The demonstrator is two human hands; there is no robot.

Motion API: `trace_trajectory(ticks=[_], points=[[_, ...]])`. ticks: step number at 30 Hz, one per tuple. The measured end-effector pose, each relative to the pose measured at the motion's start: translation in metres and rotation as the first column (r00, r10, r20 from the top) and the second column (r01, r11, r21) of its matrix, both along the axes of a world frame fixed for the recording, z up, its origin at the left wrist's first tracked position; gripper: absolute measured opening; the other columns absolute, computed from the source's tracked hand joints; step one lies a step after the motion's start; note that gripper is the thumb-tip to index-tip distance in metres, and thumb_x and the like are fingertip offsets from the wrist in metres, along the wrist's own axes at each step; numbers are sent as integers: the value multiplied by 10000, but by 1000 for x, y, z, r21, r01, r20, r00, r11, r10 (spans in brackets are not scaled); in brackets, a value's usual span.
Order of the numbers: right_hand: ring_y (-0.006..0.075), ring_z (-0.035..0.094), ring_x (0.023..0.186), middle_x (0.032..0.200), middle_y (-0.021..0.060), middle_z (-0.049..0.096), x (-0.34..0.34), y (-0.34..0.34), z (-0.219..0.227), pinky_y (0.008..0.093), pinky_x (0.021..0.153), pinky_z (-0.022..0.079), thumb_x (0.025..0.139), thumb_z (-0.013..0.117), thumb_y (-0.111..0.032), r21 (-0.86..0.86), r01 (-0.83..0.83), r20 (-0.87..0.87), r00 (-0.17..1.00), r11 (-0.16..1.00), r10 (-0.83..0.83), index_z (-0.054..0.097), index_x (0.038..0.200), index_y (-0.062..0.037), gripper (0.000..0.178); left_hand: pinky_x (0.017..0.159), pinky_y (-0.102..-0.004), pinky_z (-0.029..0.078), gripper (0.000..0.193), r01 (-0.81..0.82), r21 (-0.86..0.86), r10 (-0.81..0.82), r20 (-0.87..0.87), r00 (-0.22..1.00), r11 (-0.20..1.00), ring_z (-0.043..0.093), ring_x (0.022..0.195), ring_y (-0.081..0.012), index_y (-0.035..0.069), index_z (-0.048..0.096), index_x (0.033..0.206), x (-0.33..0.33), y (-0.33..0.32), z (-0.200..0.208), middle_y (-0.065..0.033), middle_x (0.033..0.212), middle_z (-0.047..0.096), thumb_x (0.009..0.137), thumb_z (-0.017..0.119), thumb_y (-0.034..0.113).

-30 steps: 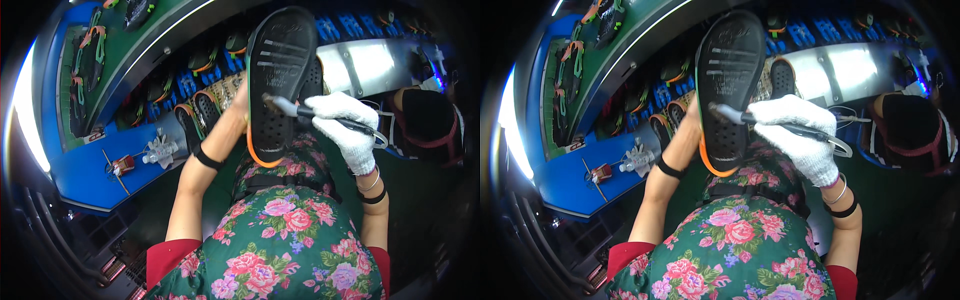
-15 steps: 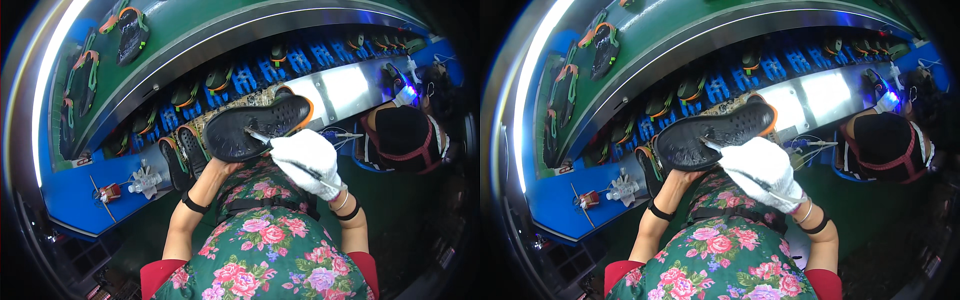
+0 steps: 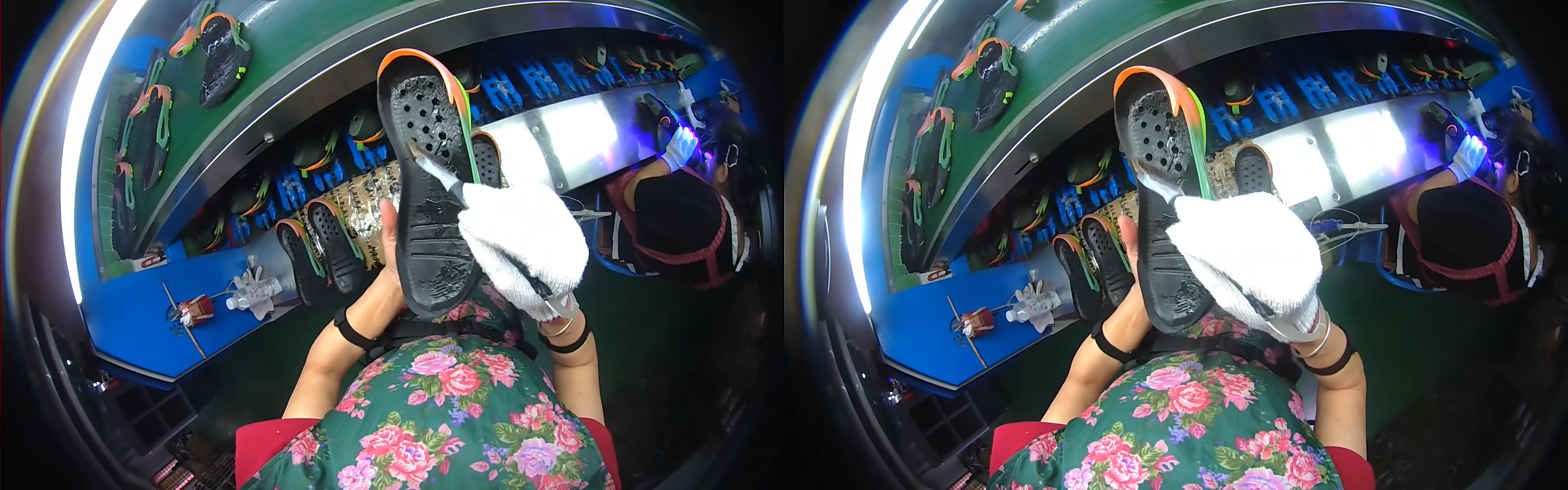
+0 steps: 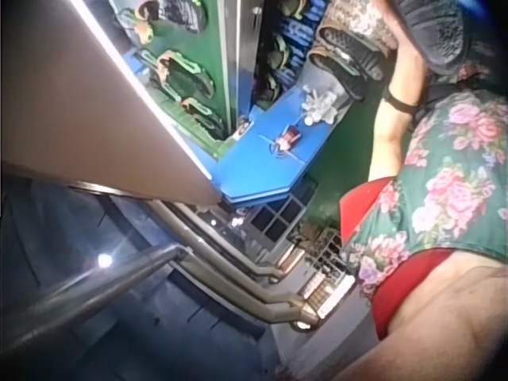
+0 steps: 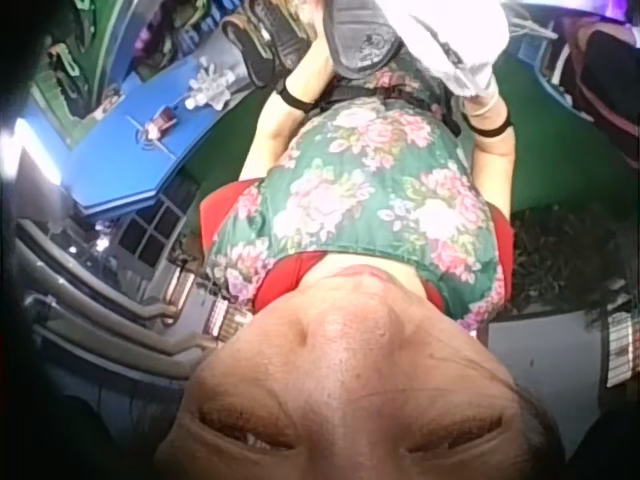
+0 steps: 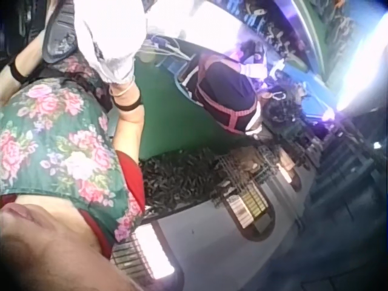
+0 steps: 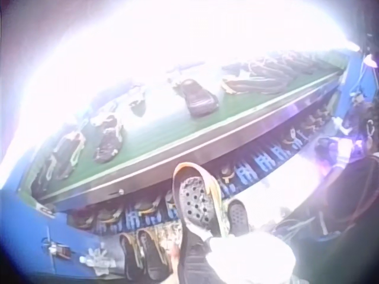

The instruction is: Using a brush to apply glue or adhesive to the edges and surfaces of shoe outsoles at a factory workstation.

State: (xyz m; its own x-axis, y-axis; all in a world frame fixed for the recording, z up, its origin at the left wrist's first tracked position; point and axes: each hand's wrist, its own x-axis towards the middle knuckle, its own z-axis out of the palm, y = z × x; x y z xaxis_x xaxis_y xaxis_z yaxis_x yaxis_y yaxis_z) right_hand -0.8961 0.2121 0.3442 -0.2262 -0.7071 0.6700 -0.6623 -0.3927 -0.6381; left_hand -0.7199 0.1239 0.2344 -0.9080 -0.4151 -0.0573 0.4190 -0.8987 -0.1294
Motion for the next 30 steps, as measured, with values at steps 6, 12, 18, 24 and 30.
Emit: trace_trajectory(ticks=[6,12,18,24,30], points=[[240,718,1069,1235,65,761,-8,-9,2,389,936,537,839,784,-59,54,59,-196,979,997,-48,773,1212,-104,376,1256,-591,286,1127,136,-266,27,531,847,954,400,1508,-361,144,298,1651,-4,19,16,-140,1664,383,828,595,855],[263,720,1059,1217,100,762,5,3,-8,397,934,548,835,783,-45,171,66,-133,990,983,-43,767,1216,-77,383,1198,-568,415,893,68,-225,-39,129,991,972,539,1403,-361,83,367,1604,17,28,-30,-191,1560,506,962,621,650],[272,719,1059,1217,112,760,6,3,-11,403,935,549,837,777,-46,72,-47,57,997,996,43,765,1219,-70,383,1204,-545,414,933,84,-79,-79,67,995,993,557,1391,-348,70,374,1600,19,23,-36,-189,1542,531,957,560,721],[282,719,1060,1218,124,758,11,1,-15,409,937,551,839,772,-47,47,-91,70,994,995,88,762,1222,-63,383,1207,-547,399,956,45,-141,-38,55,998,989,531,1411,-356,77,400,1590,23,16,-41,-193,1561,509,952,500,782],[310,718,1067,1238,154,748,3,0,-35,416,919,559,849,742,-48,40,-80,55,995,996,78,755,1232,-46,384,1213,-557,375,1057,161,-432,136,579,804,888,503,1426,-342,114,382,1595,11,0,-1,-153,1568,498,886,436,895]])
